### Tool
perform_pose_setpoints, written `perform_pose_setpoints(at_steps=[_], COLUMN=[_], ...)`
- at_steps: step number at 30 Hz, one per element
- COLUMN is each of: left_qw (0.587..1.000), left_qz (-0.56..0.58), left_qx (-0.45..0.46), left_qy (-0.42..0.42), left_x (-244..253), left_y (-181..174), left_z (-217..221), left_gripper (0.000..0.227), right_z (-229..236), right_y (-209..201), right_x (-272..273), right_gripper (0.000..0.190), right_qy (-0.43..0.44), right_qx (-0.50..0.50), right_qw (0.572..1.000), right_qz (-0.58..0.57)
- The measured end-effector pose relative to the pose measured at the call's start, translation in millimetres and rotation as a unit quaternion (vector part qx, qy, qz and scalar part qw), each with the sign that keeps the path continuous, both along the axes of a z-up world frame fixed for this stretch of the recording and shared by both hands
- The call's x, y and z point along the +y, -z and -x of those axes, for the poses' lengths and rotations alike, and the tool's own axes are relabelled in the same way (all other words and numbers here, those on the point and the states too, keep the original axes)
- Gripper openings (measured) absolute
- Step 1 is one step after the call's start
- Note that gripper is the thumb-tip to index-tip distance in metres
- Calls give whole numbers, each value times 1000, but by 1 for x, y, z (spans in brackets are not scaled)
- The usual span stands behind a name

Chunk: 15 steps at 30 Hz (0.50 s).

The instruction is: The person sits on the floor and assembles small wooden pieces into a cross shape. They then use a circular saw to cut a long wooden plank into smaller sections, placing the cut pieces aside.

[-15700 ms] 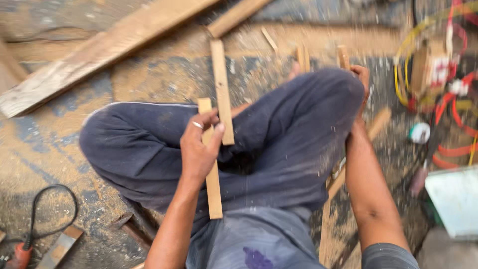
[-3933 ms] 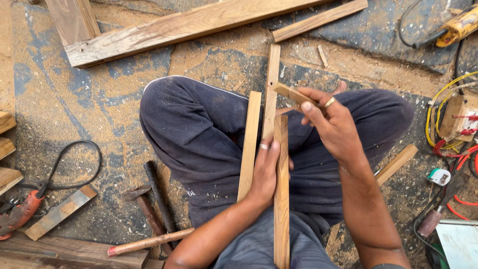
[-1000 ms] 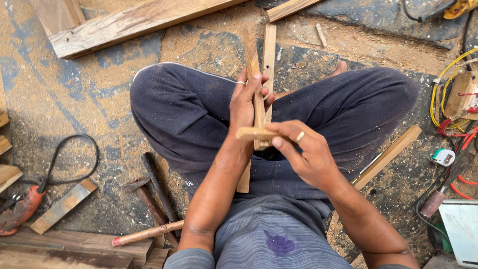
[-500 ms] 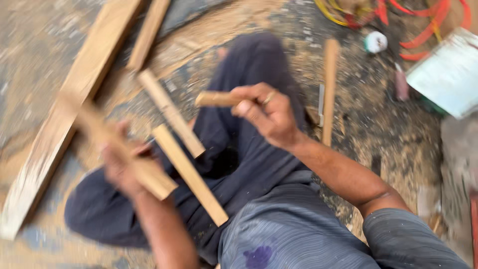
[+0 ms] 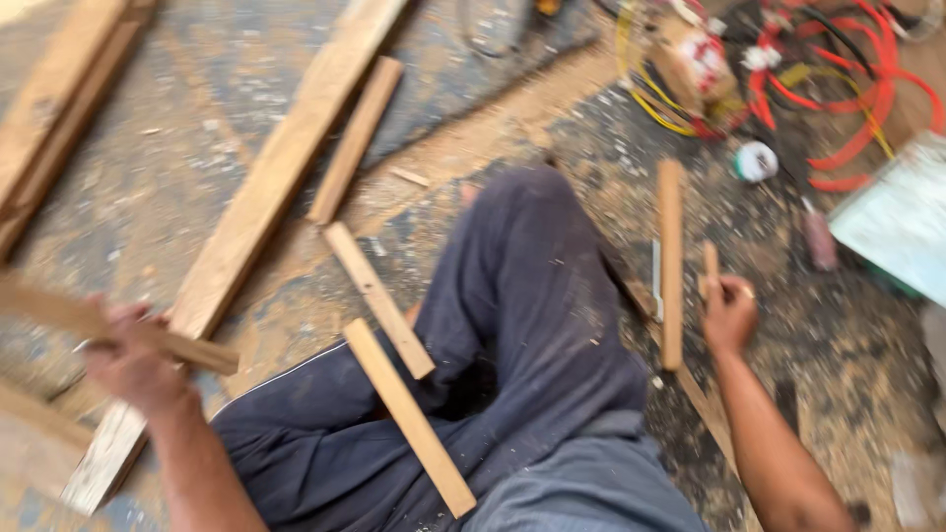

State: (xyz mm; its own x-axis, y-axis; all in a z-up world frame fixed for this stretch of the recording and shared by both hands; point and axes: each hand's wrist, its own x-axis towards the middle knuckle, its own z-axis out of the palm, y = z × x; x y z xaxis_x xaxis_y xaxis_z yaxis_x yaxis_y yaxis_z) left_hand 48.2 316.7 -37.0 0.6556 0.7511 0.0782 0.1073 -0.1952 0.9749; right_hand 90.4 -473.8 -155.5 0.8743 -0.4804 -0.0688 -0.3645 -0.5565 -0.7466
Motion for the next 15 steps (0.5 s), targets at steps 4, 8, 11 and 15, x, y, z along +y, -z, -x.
perform_pose_setpoints(at_steps=[4, 8, 11, 15], left_qw=[963, 946, 926, 954], left_qz=[-166, -261, -167, -199], left_qx=[203, 180, 315, 198], left_qy=[-61, -71, -121, -103], left_x=[12, 4, 1, -22], left_y=[25, 27, 18, -5], left_z=[6, -4, -13, -9], left_gripper=[35, 46, 51, 62], right_z=[9, -11, -19, -38], right_y=[-3, -14, -19, -7], right_x=[2, 19, 33, 58], right_gripper=[31, 33, 41, 58], right_qy=[-21, -23, -74, -158], right_qx=[53, 26, 23, 94], right_qw=[995, 984, 973, 962], right_qz=[86, 177, 217, 200])
